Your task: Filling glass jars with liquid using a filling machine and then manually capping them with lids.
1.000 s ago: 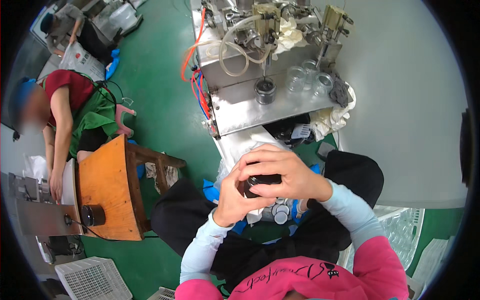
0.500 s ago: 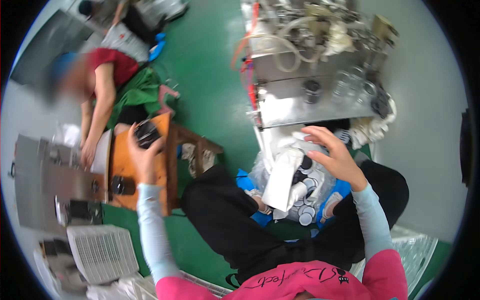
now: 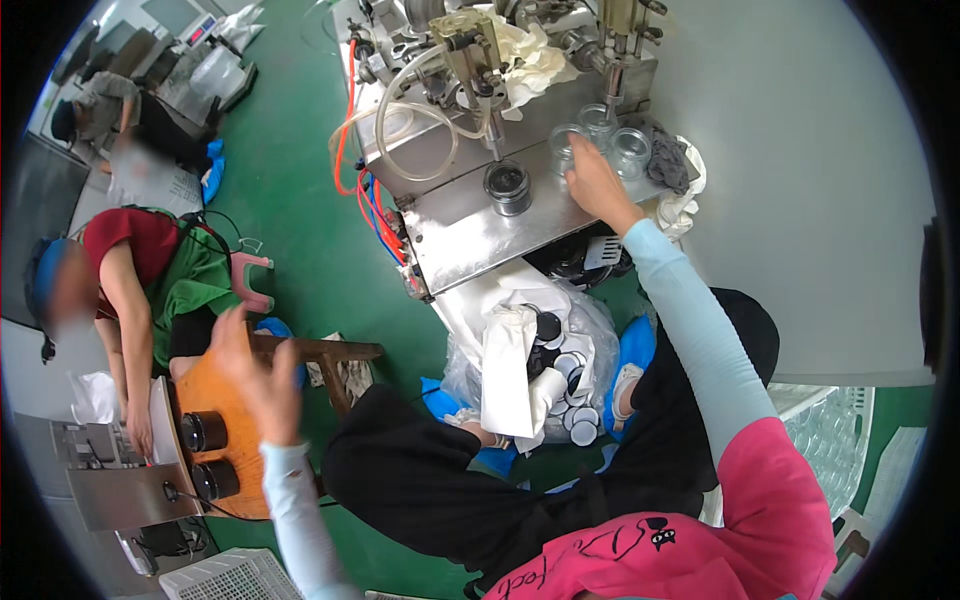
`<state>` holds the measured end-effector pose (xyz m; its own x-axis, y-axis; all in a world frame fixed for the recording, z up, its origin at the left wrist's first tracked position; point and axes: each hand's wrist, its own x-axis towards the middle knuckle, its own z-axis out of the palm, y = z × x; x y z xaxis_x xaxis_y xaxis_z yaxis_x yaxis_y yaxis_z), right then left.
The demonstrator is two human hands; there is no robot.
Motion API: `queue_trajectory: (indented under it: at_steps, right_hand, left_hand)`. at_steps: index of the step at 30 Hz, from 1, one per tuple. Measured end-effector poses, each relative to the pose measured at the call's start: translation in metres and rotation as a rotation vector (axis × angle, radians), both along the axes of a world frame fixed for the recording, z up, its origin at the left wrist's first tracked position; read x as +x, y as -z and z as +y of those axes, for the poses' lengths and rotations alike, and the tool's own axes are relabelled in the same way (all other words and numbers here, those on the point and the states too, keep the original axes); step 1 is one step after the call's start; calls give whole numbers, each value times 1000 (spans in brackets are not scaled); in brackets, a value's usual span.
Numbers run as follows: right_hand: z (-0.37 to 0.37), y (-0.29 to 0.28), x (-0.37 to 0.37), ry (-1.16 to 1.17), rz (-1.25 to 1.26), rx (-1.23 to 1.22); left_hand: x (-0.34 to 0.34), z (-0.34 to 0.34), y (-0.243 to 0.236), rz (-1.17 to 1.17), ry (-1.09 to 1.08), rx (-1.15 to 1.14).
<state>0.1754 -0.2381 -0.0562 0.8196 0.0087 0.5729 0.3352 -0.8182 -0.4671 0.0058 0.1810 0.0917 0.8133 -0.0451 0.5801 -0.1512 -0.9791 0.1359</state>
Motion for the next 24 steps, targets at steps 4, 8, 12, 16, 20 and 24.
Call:
queue_trajectory:
  at_steps: [4, 8, 12, 16, 20, 24]
  right_hand:
    - [10, -13, -9, 9, 199, -55]
    - [17, -26, -27, -58, 257, -103]
    - [14, -26, -27, -162, 244, -39]
    - [15, -18, -18, -258, 209, 28]
    - [47, -21, -14, -401, 214, 68]
    - [59, -23, -14, -419, 267, 20]
  left_hand:
    - [66, -107, 64, 201, 338, -342]
    - [139, -195, 141, 233, 342, -634]
    - [173, -225, 156, 330, 269, -742]
    - [154, -218, 156, 345, 279, -742]
    - [121, -192, 151, 360, 271, -724]
    - [102, -172, 139, 320, 293, -649]
